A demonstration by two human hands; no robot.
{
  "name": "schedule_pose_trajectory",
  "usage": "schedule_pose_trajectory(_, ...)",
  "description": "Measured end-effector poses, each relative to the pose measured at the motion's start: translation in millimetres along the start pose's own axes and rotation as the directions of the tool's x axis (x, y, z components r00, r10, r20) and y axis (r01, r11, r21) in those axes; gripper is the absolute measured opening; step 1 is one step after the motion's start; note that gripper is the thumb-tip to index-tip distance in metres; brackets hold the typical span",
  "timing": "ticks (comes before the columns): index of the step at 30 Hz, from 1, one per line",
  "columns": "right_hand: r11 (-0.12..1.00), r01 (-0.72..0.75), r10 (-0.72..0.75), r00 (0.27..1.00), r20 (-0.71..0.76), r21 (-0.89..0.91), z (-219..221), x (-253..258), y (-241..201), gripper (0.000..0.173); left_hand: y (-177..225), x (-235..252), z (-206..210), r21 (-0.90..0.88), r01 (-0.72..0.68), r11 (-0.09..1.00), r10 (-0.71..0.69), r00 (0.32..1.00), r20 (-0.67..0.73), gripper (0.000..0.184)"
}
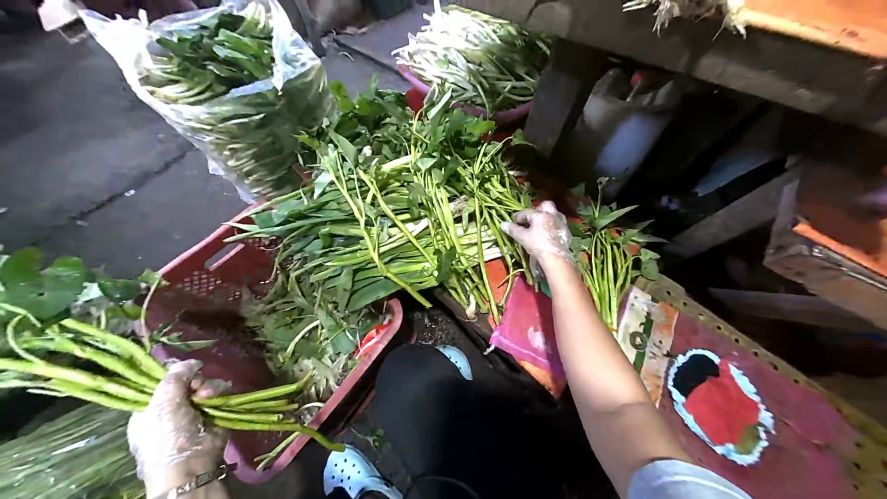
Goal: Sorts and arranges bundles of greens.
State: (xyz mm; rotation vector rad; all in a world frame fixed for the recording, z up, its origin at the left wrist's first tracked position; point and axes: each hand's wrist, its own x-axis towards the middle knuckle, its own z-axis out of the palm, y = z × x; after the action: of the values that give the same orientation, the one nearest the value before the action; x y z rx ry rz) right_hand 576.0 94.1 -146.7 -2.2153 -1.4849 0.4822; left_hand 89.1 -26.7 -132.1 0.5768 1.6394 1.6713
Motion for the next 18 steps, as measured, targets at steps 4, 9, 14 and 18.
schedule_pose_trajectory(4,0.982,0.181,-0.185,0.98,-0.073,-0.047,19,-21,-19,0.025,-7,3,4,-0.006,-0.023,1.0,0.023,0.999,0.025,0.022)
schedule_pose_trajectory(9,0.883,0.469,-0.469,0.882,-0.052,-0.001,59,-67,-51,0.028,-9,3,8,0.018,-0.043,0.999,0.043,0.999,-0.001,0.017)
schedule_pose_trajectory(14,0.837,0.542,-0.546,0.835,0.072,0.073,77,-77,-57,0.032,-7,1,3,-0.003,-0.042,0.999,0.042,0.999,-0.027,0.018)
schedule_pose_trajectory(18,0.877,0.462,-0.479,0.861,0.173,0.133,41,-64,-58,0.036,-7,3,-4,-0.004,-0.039,0.999,0.039,0.999,-0.018,0.018)
